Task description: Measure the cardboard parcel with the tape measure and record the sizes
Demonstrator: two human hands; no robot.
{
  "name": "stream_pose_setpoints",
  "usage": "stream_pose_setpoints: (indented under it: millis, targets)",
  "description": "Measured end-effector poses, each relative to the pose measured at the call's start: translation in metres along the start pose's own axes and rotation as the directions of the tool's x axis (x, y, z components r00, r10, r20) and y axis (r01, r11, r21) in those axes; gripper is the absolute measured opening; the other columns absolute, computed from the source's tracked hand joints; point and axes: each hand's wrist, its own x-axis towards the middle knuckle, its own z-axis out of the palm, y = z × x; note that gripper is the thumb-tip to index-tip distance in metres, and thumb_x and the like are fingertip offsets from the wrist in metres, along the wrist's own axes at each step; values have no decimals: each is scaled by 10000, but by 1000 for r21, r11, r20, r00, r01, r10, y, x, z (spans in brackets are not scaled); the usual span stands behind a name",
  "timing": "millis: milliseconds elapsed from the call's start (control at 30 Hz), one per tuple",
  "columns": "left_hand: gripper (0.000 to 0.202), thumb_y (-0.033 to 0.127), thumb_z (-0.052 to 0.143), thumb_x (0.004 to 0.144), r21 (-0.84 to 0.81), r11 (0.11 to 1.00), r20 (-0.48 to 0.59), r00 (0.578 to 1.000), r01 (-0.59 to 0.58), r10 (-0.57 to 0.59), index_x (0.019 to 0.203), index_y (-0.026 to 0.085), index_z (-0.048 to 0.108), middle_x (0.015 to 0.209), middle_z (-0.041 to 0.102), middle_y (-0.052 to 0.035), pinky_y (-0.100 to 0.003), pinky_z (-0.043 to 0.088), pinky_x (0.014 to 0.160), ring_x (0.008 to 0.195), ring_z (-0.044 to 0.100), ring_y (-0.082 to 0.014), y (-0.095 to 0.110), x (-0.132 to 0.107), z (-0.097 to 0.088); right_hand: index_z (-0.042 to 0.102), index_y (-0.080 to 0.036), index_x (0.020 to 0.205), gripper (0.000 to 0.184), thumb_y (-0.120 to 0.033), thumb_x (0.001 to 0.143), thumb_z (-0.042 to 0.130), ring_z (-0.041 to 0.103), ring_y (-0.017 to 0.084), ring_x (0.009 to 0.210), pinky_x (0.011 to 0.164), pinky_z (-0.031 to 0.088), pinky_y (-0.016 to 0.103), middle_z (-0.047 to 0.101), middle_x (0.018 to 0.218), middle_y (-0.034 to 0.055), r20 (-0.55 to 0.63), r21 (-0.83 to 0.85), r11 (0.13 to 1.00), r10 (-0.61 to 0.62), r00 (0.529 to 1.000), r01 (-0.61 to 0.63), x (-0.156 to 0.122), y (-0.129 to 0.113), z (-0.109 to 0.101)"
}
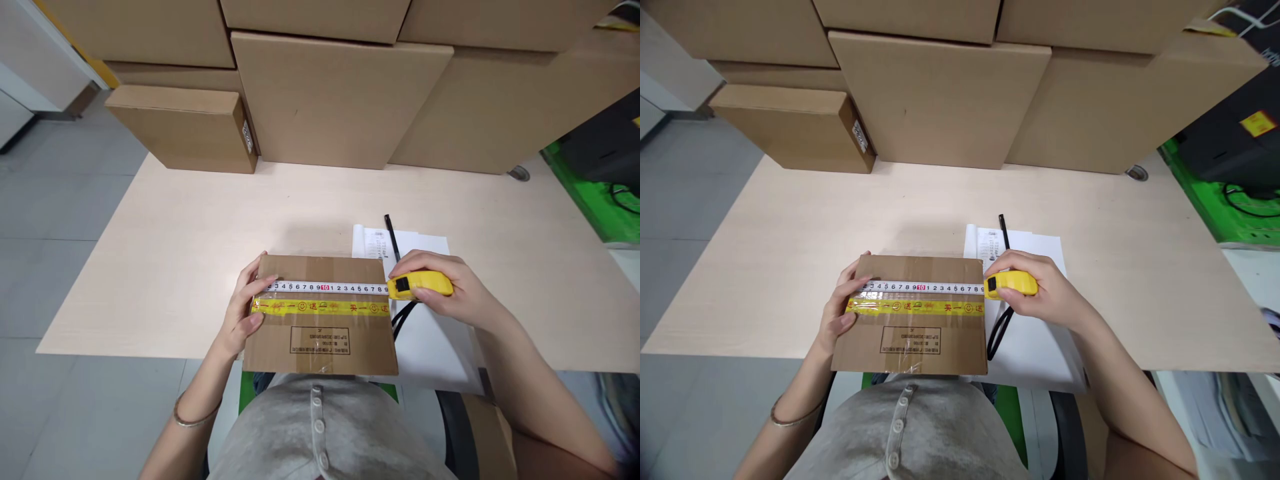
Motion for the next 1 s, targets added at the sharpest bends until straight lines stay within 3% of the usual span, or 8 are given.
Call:
stream_pose_setpoints:
  millis: [533, 633, 700, 800, 867, 1000]
  targets:
    - [526, 554, 585, 964, 13, 999, 16, 999, -46, 46, 1463, 386, 597, 1705, 367, -32, -677, 268, 1266, 1594, 284, -397, -6, 0, -1, 714, -293, 1052, 144, -395, 968, 656, 733, 189, 784, 657, 557, 295, 763, 935, 24, 27, -38, 999, -12, 1000, 13, 2, 2, -7]
    - [532, 560, 571, 971, 1, 999, 6, 999, -38, 38, 1480, 404, 573, 1708, 357, -16, -679, 229, 1284, 1613, 244, -397, -6, -2, 2, 713, -295, 1057, 144, -392, 975, 646, 737, 193, 795, 645, 561, 296, 761, 941, 25, 27, -11, 1000, -7, 1000, 7, 4, -8, -11]
    - [604, 585, 549, 982, -33, 999, -6, 1000, -20, 19, 1561, 435, 466, 1734, 312, -3, -673, 185, 1305, 1633, 198, -388, -7, -5, 6, 706, -296, 1059, 132, -372, 969, 646, 740, 189, 800, 641, 563, 291, 763, 952, 22, 26, 1, 1000, -21, 999, 21, 11, -21, -9]
    - [865, 629, 591, 958, -161, 986, -28, 999, 37, -42, 1674, 487, 128, 1757, 272, -1, -644, 170, 1325, 1640, 202, -361, -8, -7, 12, 697, -284, 1140, 225, -314, 918, 668, 750, 190, 840, 714, 591, 311, 780, 1018, 25, 86, -69, 996, -44, 995, 50, 32, -46, 8]
    - [1014, 645, 650, 921, -235, 968, -30, 994, 92, -102, 1681, 477, -1, 1755, 278, -16, -626, 187, 1331, 1632, 237, -358, -8, -7, 13, 691, -241, 1226, 379, -300, 852, 701, 763, 224, 942, 829, 613, 359, 790, 1122, 60, 167, -152, 984, -62, 984, 88, 51, -62, 29]
    - [1002, 625, 707, 897, -254, 946, -1, 978, 200, -207, 1692, 432, 128, 1800, 170, 2, -573, 90, 1368, 1670, 109, -367, -2, -9, 9, 661, -128, 1308, 490, -355, 874, 649, 714, 288, 1135, 982, 606, 427, 755, 1234, 157, 347, -209, 915, -261, 901, 345, 86, -81, 78]
